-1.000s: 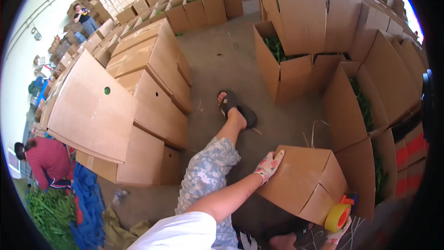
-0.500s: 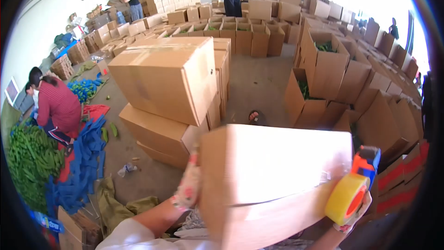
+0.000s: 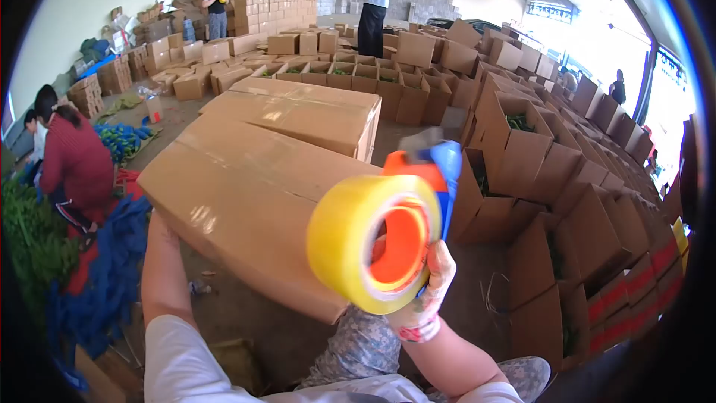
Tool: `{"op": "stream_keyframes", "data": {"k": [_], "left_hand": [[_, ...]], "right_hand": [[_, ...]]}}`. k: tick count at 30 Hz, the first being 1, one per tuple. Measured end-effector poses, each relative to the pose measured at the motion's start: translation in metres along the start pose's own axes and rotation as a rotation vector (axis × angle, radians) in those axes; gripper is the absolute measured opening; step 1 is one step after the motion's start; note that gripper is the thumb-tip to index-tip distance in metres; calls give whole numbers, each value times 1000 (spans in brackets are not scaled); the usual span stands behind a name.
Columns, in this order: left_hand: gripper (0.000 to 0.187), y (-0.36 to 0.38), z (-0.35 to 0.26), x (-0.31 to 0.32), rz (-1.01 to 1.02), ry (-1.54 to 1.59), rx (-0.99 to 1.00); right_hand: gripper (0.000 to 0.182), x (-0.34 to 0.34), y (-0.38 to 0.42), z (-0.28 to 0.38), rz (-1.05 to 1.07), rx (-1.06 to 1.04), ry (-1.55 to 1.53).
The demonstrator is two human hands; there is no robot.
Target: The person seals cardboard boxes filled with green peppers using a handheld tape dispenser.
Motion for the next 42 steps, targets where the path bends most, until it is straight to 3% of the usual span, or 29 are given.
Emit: {"op": "stream_keyframes", "data": {"k": [1,3,7,9,11,15,17,19,21,23,24,25,27,29,31,33,34,36,37,39,40,42], "left_hand": [[51,-4,-17,-13,46,6,26],[50,16,-25,-39,136,14,74],[49,69,-66,-92,278,28,183],[49,98,-72,-109,357,32,226],[56,132,-48,-59,-4,-304,376],[59,133,-43,-34,-73,-129,401],[64,100,-61,-45,-930,-727,978],[61,62,-98,-108,-969,-1205,1220],[56,13,-84,-87,-950,-1410,1236],[50,-21,-99,-156,-1281,-1390,1168],[51,-24,-82,-135,-1403,-1424,1227],[51,-21,-85,-131,-1386,-1421,1233],[52,2,-87,-155,-1099,-908,1045],[55,34,-49,-133,-771,-437,851],[51,65,-6,-140,-896,-1215,930],[60,76,63,-133,-987,-1276,943],[60,74,81,-120,-970,-1272,942],[60,75,100,-101,-1018,-912,807],[60,73,100,-98,-1011,-914,808],[61,67,100,-97,-1003,-589,719],[61,67,102,-99,-1001,-594,715],[65,76,109,-105,-1188,-807,826]], "right_hand": [[44,9,4,-9,-86,75,-343],[49,22,-2,-15,-104,133,-506],[66,22,-15,-17,-81,119,-499],[59,-7,-25,-54,-171,-7,-487],[57,-5,-34,-57,-192,-70,-470],[52,-1,-50,-56,-250,-227,-378],[49,5,-60,-56,-262,-290,-337],[47,12,-68,-56,-276,-354,-301],[44,19,-75,-55,-296,-422,-264],[43,24,-75,-53,-337,-484,-221],[41,39,-78,-47,-259,-346,-372],[41,46,-89,-48,-231,-305,-457],[54,53,-110,-46,-239,-245,-389],[53,55,-136,-50,-159,-185,-424],[51,55,-153,-56,-163,-133,-502],[48,39,-162,-69,-220,-123,-522],[48,35,-159,-66,-216,-110,-523],[49,28,-153,-60,-209,-104,-524],[50,24,-150,-59,-221,-13,-538],[51,17,-146,-51,-236,74,-559],[51,14,-145,-43,-226,83,-593],[51,-1,-154,-31,-150,38,-633]]}}
Point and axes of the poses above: each hand's wrist, its own y-axis away from the middle knuckle, its own x-axis out of the palm, z = x × y, the point moved 3 cm from there along -y, towards the middle knuckle, and after that the axes turned 7 degrees about -z, right-handed, at the moved point
